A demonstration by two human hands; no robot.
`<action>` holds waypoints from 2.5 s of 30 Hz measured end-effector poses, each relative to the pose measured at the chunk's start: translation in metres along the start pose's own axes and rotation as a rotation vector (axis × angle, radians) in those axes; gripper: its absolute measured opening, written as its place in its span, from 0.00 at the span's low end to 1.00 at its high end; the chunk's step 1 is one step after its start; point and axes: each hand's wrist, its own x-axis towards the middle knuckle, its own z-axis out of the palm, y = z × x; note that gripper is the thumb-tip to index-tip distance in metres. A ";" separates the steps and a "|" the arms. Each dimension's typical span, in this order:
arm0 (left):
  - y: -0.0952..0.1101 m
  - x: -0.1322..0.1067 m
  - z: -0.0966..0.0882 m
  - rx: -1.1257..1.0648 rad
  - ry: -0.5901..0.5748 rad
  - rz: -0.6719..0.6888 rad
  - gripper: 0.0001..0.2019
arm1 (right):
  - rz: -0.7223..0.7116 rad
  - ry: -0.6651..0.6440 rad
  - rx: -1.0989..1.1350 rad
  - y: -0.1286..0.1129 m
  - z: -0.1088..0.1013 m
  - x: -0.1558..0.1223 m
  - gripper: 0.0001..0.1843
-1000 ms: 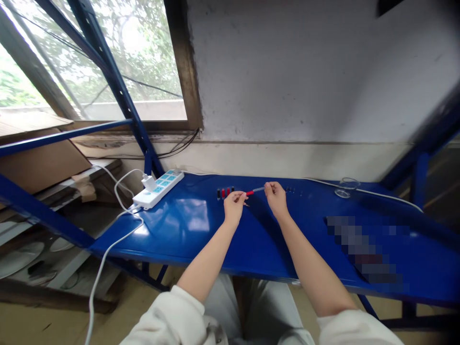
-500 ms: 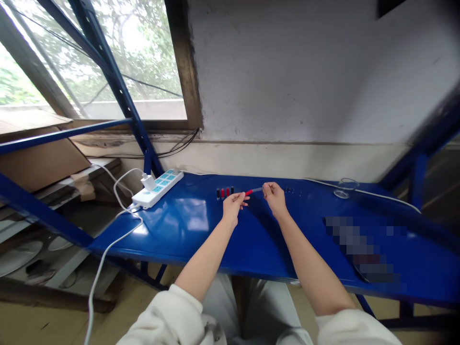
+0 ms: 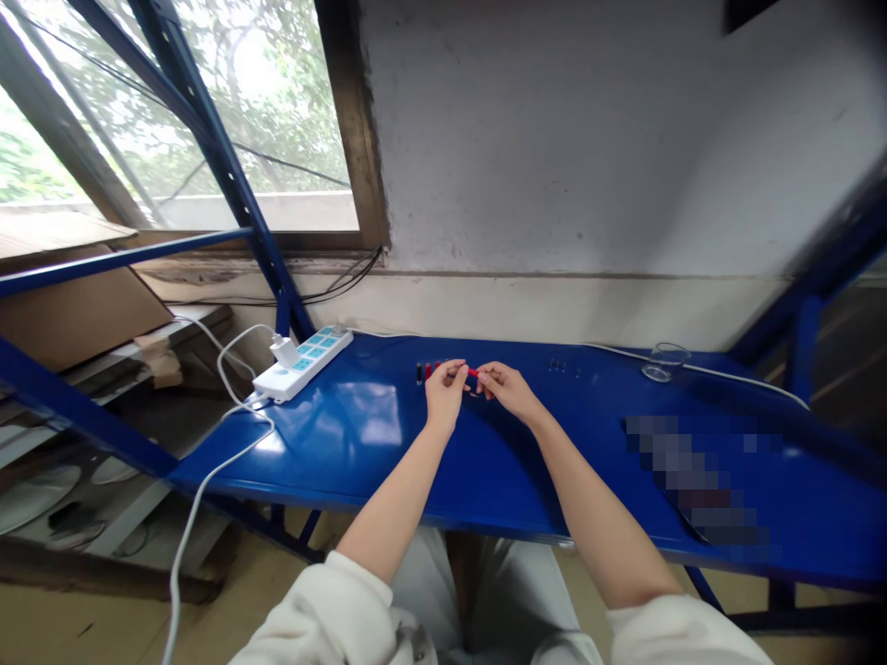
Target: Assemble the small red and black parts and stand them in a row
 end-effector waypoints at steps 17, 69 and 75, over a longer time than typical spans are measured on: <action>0.000 0.009 -0.010 -0.048 0.213 0.005 0.10 | 0.137 0.089 -0.479 0.029 0.017 0.026 0.03; -0.001 -0.017 -0.003 0.977 -0.276 0.386 0.19 | 0.060 0.286 -0.740 0.015 -0.017 -0.021 0.11; -0.002 -0.017 -0.002 1.001 -0.275 0.386 0.19 | 0.061 0.282 -0.735 0.016 -0.016 -0.021 0.11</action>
